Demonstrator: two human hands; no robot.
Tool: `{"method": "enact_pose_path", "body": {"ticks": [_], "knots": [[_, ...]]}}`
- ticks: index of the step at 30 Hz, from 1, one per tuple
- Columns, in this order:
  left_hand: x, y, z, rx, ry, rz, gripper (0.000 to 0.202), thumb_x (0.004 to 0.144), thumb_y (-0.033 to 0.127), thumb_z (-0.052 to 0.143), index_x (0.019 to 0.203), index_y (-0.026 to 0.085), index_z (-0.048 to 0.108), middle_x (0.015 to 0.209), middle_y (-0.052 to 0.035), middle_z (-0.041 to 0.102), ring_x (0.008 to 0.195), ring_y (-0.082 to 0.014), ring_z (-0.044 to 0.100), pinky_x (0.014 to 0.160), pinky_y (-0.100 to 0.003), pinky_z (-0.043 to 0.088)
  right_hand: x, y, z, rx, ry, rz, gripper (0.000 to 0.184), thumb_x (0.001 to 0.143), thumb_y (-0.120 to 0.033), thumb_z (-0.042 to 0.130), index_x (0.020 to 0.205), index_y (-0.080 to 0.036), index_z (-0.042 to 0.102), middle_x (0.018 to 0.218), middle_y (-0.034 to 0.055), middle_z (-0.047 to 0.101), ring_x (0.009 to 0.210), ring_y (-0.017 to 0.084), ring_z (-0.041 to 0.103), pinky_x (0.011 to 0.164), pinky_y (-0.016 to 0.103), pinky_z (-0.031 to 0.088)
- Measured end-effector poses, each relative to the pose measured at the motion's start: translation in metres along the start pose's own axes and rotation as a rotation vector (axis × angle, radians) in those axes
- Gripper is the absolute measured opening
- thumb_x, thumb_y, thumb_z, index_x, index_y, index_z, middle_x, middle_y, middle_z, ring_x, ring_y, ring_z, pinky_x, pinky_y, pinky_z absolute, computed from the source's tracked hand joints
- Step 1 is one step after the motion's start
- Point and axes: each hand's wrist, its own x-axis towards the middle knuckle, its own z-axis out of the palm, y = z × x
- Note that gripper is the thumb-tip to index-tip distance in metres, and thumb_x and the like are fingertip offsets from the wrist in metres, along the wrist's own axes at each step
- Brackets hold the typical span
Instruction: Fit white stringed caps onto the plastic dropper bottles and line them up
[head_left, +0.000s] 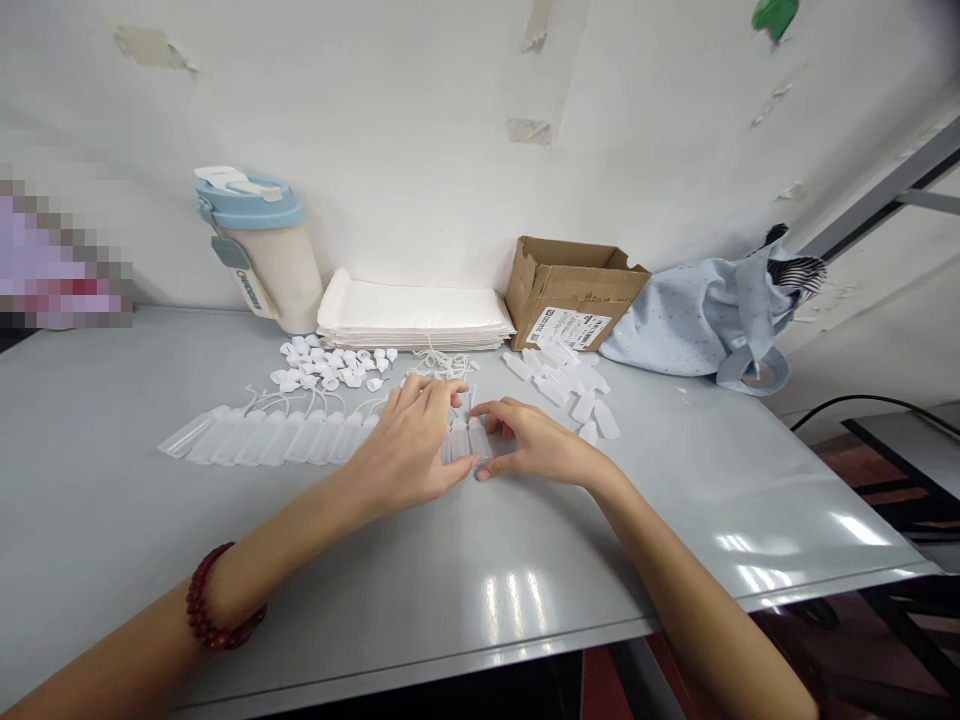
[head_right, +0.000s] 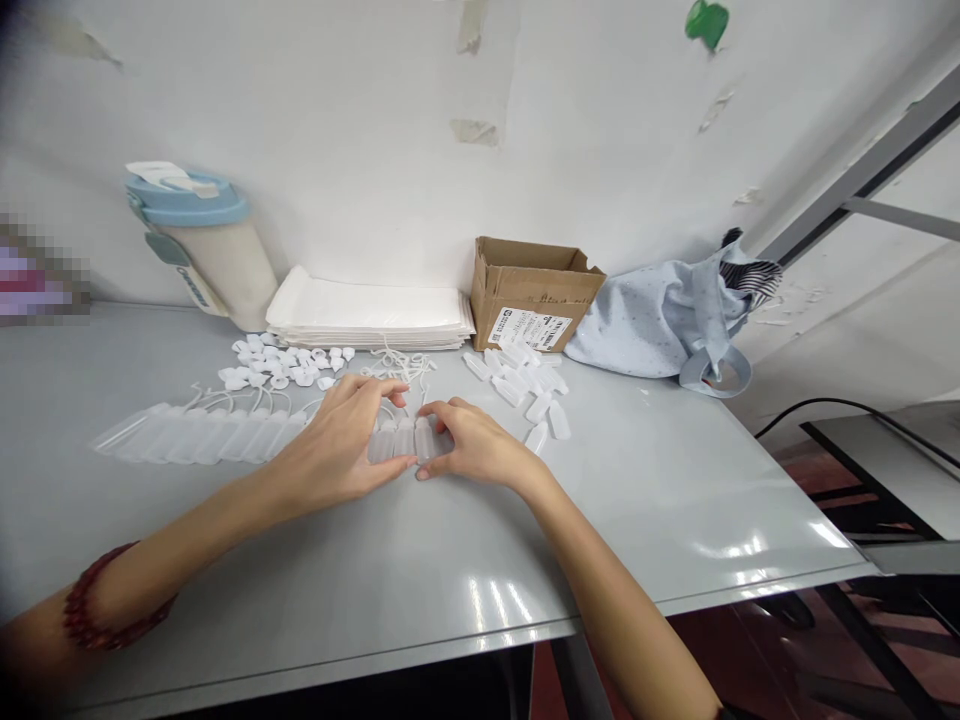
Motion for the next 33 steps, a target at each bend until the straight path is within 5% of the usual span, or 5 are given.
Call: {"method": "enact_pose_path", "body": {"ticks": [11, 33], "knots": [[0.001, 0.0001, -0.0022, -0.004, -0.013, -0.015, 0.057, 0.073, 0.032, 0.068, 0.12, 0.015, 0.04, 0.111, -0.0118, 0.055, 0.105, -0.0302, 0.045, 0.085, -0.046, 0.044, 0.0007, -0.0008, -0.002, 0.02, -0.021, 0.008, 0.078, 0.064, -0.029, 0.083, 0.132, -0.017, 0.048, 0.104, 0.0068, 0.054, 0.094, 0.021, 0.055, 0.085, 0.037, 0.045], [0.0006, 0.0014, -0.004, -0.004, -0.008, -0.005, 0.055, 0.073, 0.031, 0.067, 0.12, 0.017, 0.041, 0.11, -0.0116, 0.055, 0.104, -0.0308, 0.046, 0.086, -0.047, 0.044, -0.0013, -0.0013, -0.0079, -0.004, -0.011, 0.007, 0.066, 0.068, -0.026, 0.079, 0.128, -0.016, 0.052, 0.102, 0.0069, 0.057, 0.093, 0.02, 0.056, 0.084, 0.037, 0.047]]}}
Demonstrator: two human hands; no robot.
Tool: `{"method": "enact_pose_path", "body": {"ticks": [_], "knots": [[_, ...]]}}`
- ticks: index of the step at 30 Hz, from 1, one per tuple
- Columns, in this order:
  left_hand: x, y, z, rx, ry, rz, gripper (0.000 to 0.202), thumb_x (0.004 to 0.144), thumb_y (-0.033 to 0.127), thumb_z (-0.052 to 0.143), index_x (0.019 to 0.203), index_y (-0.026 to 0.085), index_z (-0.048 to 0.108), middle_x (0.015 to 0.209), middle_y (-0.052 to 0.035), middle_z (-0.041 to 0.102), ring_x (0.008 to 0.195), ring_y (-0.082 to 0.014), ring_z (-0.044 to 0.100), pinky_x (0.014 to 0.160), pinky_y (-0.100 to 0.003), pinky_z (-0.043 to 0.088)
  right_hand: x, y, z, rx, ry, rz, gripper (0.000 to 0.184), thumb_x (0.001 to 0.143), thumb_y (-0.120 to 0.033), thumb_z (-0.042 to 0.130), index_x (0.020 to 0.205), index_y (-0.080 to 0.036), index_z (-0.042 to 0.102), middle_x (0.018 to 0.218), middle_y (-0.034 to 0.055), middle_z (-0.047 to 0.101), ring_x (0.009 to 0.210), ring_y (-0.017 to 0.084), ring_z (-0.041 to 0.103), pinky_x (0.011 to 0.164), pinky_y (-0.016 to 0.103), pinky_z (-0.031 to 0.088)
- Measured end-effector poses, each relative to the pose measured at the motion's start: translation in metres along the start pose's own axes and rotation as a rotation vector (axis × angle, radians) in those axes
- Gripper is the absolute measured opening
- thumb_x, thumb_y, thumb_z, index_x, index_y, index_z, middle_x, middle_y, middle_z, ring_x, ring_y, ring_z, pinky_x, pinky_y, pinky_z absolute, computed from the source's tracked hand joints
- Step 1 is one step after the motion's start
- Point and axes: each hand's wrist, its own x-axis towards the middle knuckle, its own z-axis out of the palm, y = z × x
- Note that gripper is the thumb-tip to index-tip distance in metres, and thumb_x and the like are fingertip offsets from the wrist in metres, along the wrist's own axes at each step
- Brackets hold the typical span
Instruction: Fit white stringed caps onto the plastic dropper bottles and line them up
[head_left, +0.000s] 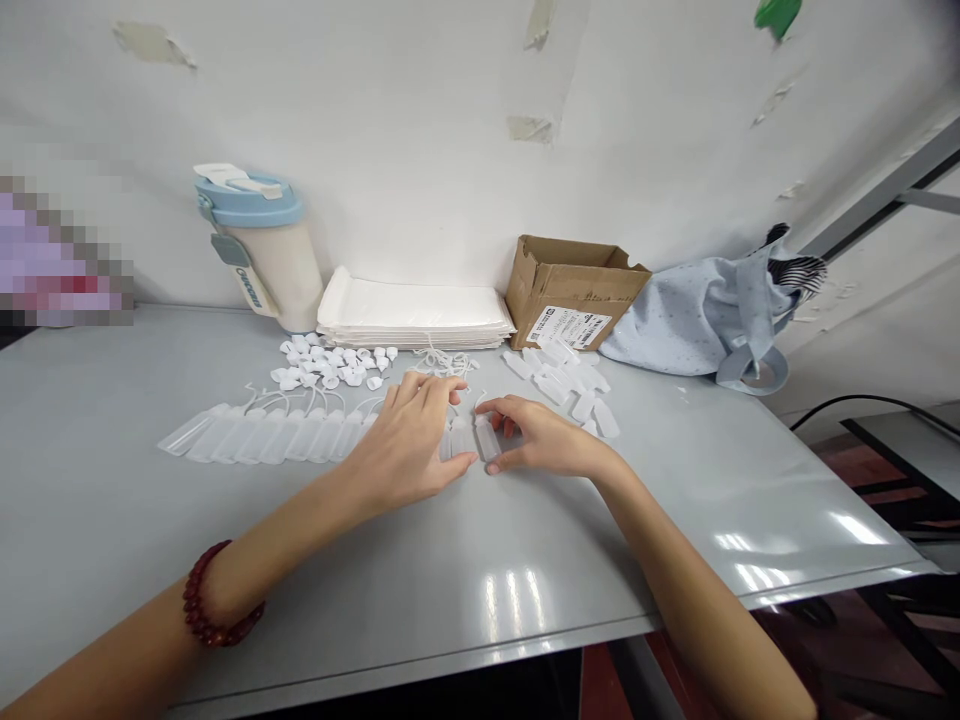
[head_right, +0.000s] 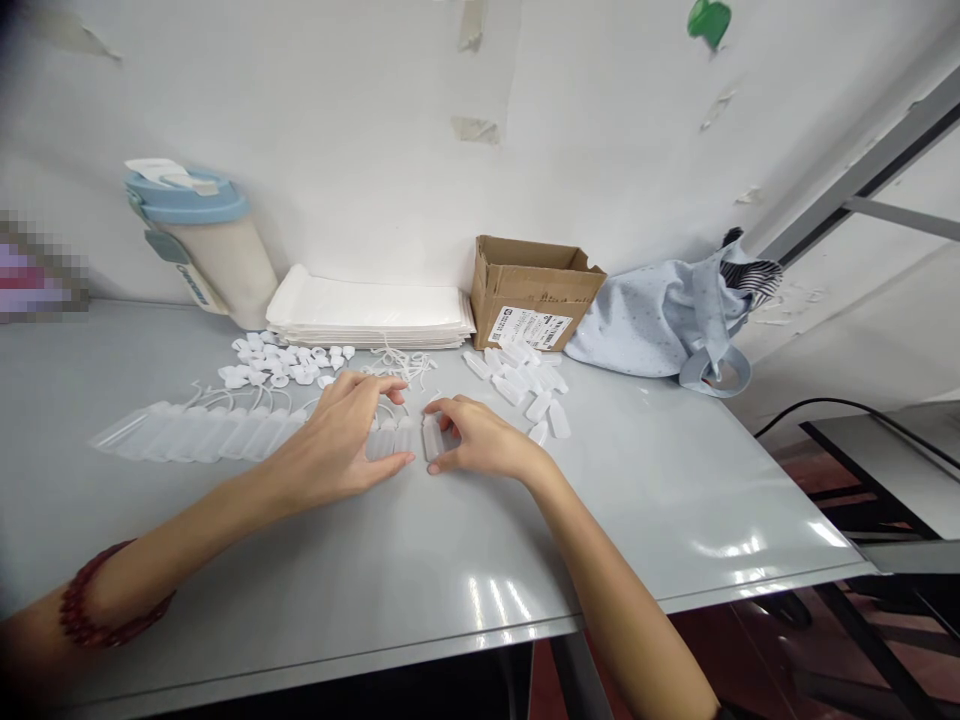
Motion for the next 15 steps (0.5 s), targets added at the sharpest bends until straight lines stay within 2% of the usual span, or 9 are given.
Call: {"method": "enact_pose_path", "body": {"ticks": [15], "knots": [[-0.0005, -0.0014, 0.001, 0.001, 0.022, 0.01, 0.056, 0.072, 0.033, 0.069, 0.119, 0.017, 0.042, 0.11, -0.0114, 0.056, 0.104, -0.0312, 0.047, 0.086, -0.048, 0.045, 0.0039, -0.0006, 0.0087, 0.052, 0.059, -0.067, 0.063, 0.066, -0.028, 0.081, 0.123, -0.017, 0.056, 0.103, 0.007, 0.058, 0.091, 0.02, 0.057, 0.082, 0.037, 0.048]]}}
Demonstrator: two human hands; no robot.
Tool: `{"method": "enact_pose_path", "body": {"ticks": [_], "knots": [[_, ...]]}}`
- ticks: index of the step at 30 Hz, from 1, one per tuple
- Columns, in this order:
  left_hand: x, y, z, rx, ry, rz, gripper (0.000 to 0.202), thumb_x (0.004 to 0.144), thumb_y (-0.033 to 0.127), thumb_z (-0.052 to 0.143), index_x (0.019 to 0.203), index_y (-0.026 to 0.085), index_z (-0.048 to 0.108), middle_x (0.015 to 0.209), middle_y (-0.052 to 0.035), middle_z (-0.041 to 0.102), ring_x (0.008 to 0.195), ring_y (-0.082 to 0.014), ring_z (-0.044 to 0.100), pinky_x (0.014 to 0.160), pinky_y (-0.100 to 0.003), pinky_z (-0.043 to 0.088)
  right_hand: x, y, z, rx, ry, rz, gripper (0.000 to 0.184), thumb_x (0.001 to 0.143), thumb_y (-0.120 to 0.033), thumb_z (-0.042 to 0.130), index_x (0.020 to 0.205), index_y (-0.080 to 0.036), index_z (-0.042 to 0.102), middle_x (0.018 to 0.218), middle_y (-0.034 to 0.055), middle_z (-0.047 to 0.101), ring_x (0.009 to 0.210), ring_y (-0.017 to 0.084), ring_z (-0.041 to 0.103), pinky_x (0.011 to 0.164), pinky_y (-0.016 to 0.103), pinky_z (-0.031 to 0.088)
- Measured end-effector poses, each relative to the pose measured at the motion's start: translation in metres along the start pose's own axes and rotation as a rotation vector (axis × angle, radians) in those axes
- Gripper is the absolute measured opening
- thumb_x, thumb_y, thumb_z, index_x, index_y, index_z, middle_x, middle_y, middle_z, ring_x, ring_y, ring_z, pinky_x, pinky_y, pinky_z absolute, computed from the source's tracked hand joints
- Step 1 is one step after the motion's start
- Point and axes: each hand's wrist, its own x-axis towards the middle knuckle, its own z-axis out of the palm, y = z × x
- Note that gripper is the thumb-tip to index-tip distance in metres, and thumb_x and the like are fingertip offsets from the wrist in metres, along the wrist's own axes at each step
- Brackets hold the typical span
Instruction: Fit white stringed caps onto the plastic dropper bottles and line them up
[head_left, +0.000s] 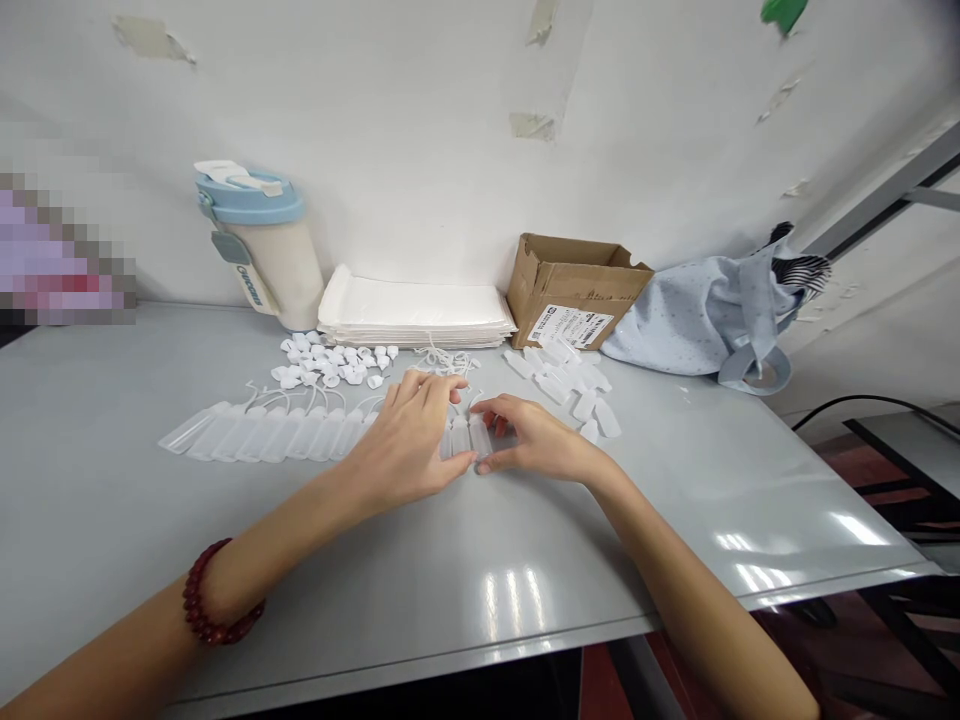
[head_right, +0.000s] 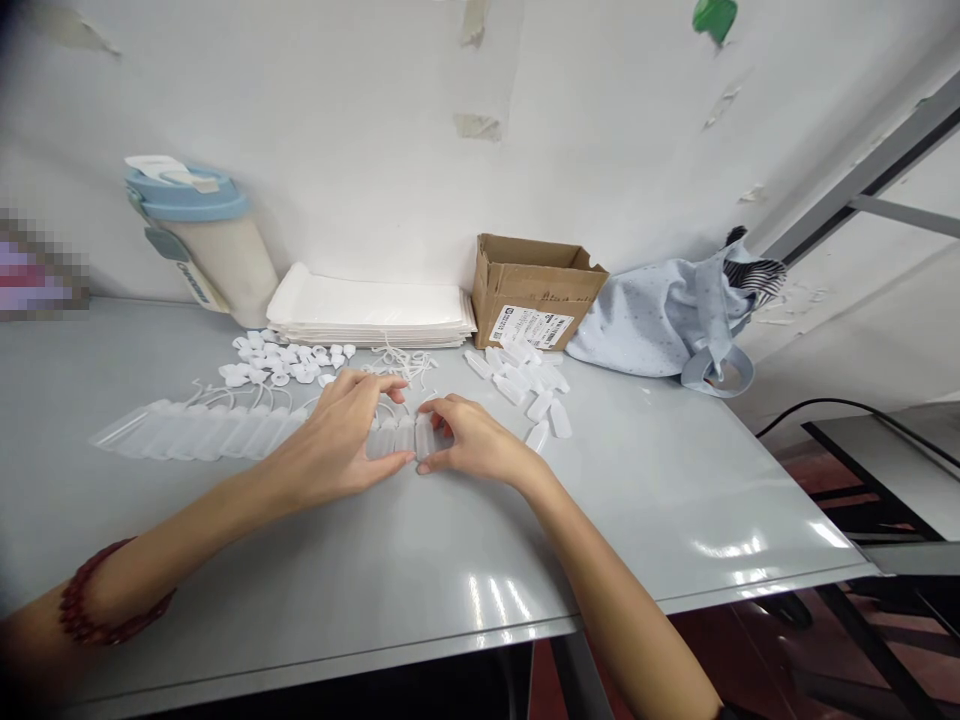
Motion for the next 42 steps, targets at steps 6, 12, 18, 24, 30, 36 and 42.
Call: {"method": "enact_pose_path", "body": {"ticks": [6, 12, 18, 24, 30, 36, 42], "knots": [[0.0003, -0.0005, 0.0008, 0.003, 0.0, 0.004, 0.057, 0.072, 0.034, 0.069, 0.118, 0.016, 0.042, 0.11, -0.0118, 0.056, 0.104, -0.0306, 0.047, 0.086, -0.048, 0.045, 0.0012, -0.0003, 0.0011, -0.02, -0.005, 0.004, 0.063, 0.066, -0.029, 0.082, 0.122, -0.015, 0.056, 0.101, 0.0069, 0.058, 0.09, 0.02, 0.057, 0.082, 0.036, 0.048], [-0.0004, -0.0018, 0.0015, 0.012, 0.004, 0.004, 0.056, 0.072, 0.035, 0.069, 0.119, 0.017, 0.042, 0.11, -0.011, 0.056, 0.104, -0.0308, 0.048, 0.087, -0.048, 0.045, 0.0025, 0.0016, 0.0014, -0.035, 0.0, 0.002, 0.066, 0.065, -0.03, 0.082, 0.124, -0.014, 0.056, 0.1, 0.007, 0.058, 0.09, 0.02, 0.057, 0.083, 0.036, 0.048], [0.0009, -0.0011, 0.0003, -0.008, 0.001, -0.004, 0.056, 0.072, 0.034, 0.068, 0.119, 0.017, 0.043, 0.109, -0.0113, 0.056, 0.104, -0.0314, 0.048, 0.086, -0.049, 0.045, 0.0022, 0.0019, 0.003, -0.003, 0.017, 0.012, 0.067, 0.063, -0.028, 0.083, 0.123, -0.017, 0.054, 0.1, 0.0064, 0.058, 0.09, 0.02, 0.057, 0.081, 0.037, 0.048], [0.0005, -0.0006, 0.0005, 0.007, -0.004, 0.0, 0.057, 0.072, 0.033, 0.069, 0.118, 0.013, 0.043, 0.109, -0.0132, 0.056, 0.103, -0.0309, 0.047, 0.086, -0.047, 0.045, 0.0013, -0.0028, 0.0018, 0.047, 0.025, 0.064, 0.048, 0.061, -0.026, 0.083, 0.097, -0.018, 0.051, 0.094, 0.0021, 0.057, 0.084, 0.017, 0.055, 0.073, 0.031, 0.047], [0.0008, 0.0006, -0.001, 0.005, -0.01, -0.004, 0.057, 0.072, 0.033, 0.068, 0.119, 0.014, 0.043, 0.109, -0.0125, 0.056, 0.104, -0.0308, 0.047, 0.086, -0.047, 0.044, 0.0017, -0.0043, 0.0008, 0.07, 0.017, 0.082, 0.05, 0.06, -0.026, 0.083, 0.097, -0.019, 0.05, 0.095, 0.0022, 0.056, 0.085, 0.017, 0.054, 0.073, 0.031, 0.046], [0.0014, 0.0001, -0.0006, 0.003, -0.011, 0.001, 0.056, 0.072, 0.033, 0.068, 0.118, 0.016, 0.042, 0.109, -0.012, 0.056, 0.104, -0.0307, 0.047, 0.087, -0.047, 0.044, 0.0016, -0.0031, 0.0013, 0.064, 0.01, 0.088, 0.05, 0.061, -0.027, 0.082, 0.098, -0.018, 0.05, 0.097, 0.0034, 0.056, 0.085, 0.017, 0.054, 0.074, 0.032, 0.046], [0.0003, -0.0014, 0.0012, 0.019, -0.009, -0.001, 0.06, 0.072, 0.035, 0.07, 0.12, 0.013, 0.043, 0.11, -0.0123, 0.056, 0.104, -0.0299, 0.046, 0.087, -0.046, 0.044, 0.0022, -0.0014, 0.0021, 0.032, 0.028, 0.096, 0.054, 0.058, -0.032, 0.084, 0.098, -0.016, 0.052, 0.096, 0.0043, 0.057, 0.086, 0.018, 0.054, 0.073, 0.032, 0.046]]}}
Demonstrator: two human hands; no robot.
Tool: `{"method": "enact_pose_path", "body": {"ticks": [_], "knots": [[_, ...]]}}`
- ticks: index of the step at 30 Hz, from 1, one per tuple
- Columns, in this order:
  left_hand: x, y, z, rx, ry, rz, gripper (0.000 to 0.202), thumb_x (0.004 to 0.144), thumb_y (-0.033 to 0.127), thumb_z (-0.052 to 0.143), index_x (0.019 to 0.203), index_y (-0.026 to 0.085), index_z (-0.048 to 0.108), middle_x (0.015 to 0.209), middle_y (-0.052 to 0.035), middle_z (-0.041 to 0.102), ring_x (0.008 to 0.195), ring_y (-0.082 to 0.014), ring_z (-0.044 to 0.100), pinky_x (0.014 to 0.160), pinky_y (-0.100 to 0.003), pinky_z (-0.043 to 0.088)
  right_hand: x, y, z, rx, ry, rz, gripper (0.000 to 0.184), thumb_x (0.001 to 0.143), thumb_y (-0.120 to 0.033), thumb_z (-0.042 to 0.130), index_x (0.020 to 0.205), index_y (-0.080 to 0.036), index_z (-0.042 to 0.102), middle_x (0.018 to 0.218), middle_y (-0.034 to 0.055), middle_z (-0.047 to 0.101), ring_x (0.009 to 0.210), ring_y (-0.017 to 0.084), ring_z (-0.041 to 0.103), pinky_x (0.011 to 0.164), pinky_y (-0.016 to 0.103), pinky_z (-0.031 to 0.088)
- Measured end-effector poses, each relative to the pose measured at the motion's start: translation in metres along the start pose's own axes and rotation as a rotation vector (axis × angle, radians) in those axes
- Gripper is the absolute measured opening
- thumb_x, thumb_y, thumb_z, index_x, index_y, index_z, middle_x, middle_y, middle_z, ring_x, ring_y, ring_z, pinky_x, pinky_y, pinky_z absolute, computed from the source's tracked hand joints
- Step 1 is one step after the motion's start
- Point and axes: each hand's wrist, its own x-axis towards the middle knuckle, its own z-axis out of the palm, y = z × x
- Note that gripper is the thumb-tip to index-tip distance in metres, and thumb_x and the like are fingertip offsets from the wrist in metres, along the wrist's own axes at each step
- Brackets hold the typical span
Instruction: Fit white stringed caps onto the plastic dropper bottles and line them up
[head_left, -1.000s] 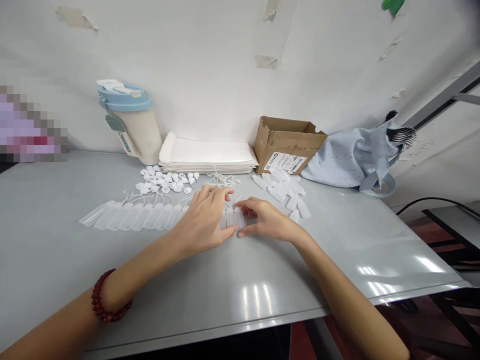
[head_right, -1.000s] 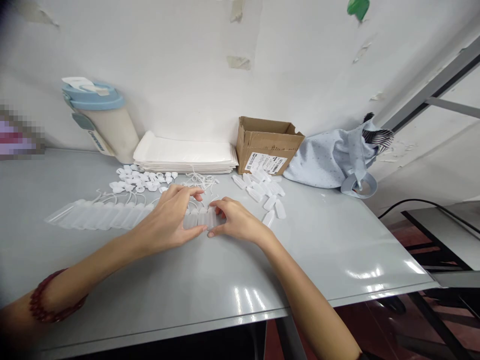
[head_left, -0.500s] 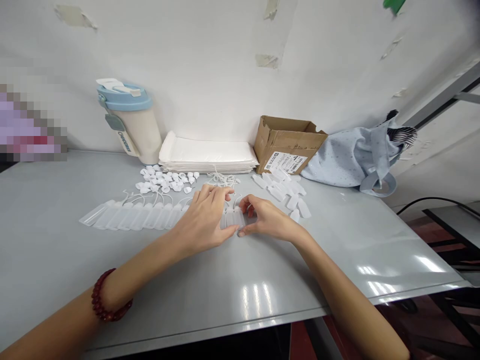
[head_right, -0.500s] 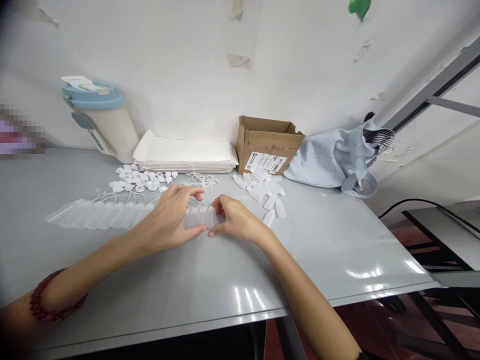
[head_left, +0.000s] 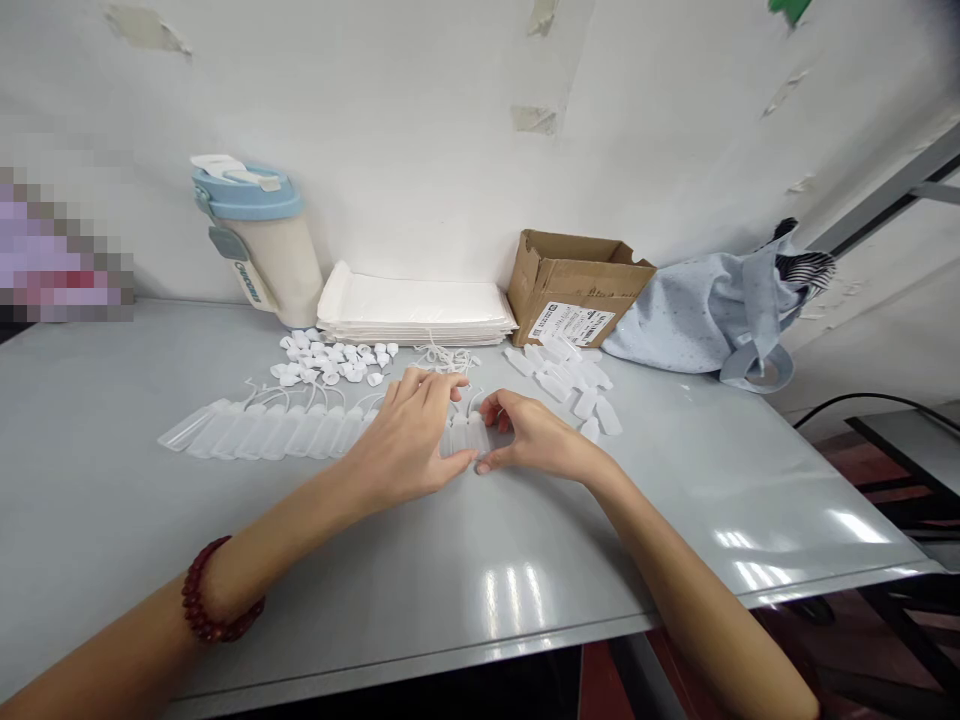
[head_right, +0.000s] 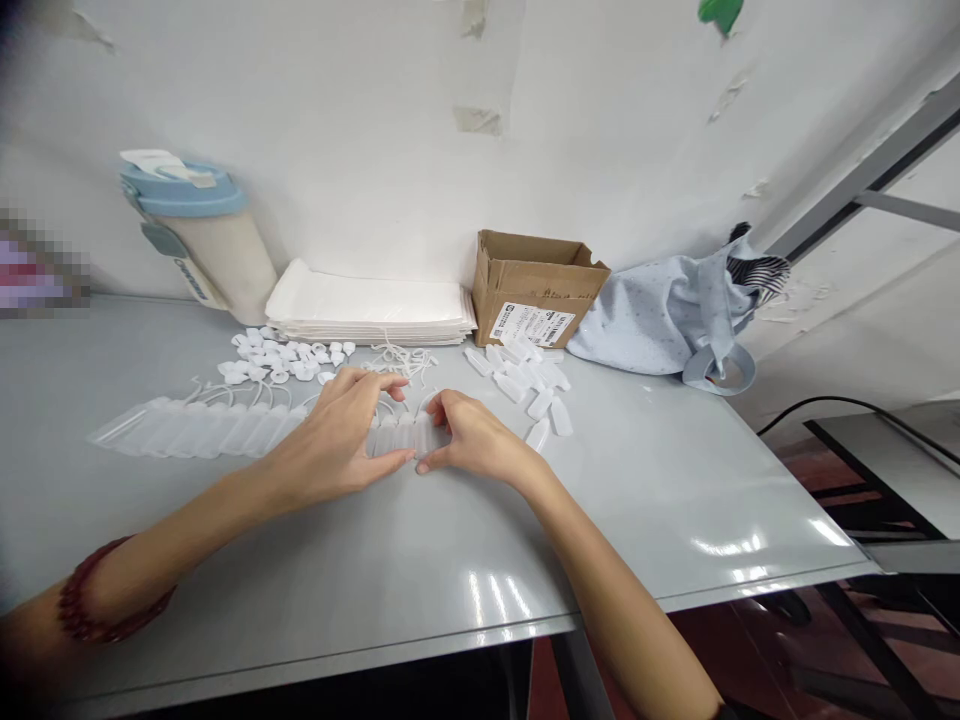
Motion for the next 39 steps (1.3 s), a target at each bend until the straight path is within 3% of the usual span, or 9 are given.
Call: {"method": "enact_pose_path", "body": {"ticks": [7, 18, 39], "knots": [[-0.0001, 0.0016, -0.0017, -0.005, -0.032, -0.013, 0.062, 0.072, 0.036, 0.07, 0.121, 0.009, 0.044, 0.111, -0.0138, 0.057, 0.106, -0.0299, 0.045, 0.089, -0.045, 0.043, -0.0004, -0.0007, -0.001, -0.021, -0.002, 0.011, 0.055, 0.056, -0.036, 0.086, 0.095, -0.018, 0.05, 0.096, 0.0038, 0.055, 0.084, 0.018, 0.053, 0.073, 0.031, 0.045], [-0.0027, -0.0007, 0.0037, 0.064, -0.188, -0.011, 0.058, 0.075, 0.035, 0.067, 0.122, 0.011, 0.044, 0.123, -0.0173, 0.054, 0.117, -0.0328, 0.042, 0.092, -0.046, 0.041, 0.0, 0.0009, 0.0001, -0.019, 0.0, -0.002, 0.058, 0.055, -0.036, 0.086, 0.095, -0.018, 0.05, 0.095, 0.0028, 0.055, 0.085, 0.018, 0.053, 0.072, 0.03, 0.043], [-0.0024, -0.0013, 0.0029, 0.067, -0.18, -0.005, 0.059, 0.075, 0.034, 0.069, 0.123, 0.01, 0.045, 0.118, -0.0163, 0.056, 0.114, -0.0317, 0.043, 0.091, -0.046, 0.041, -0.0004, -0.0002, -0.002, -0.022, -0.01, -0.002, 0.058, 0.054, -0.036, 0.087, 0.095, -0.018, 0.051, 0.096, 0.0038, 0.056, 0.087, 0.019, 0.053, 0.074, 0.031, 0.044]]}}
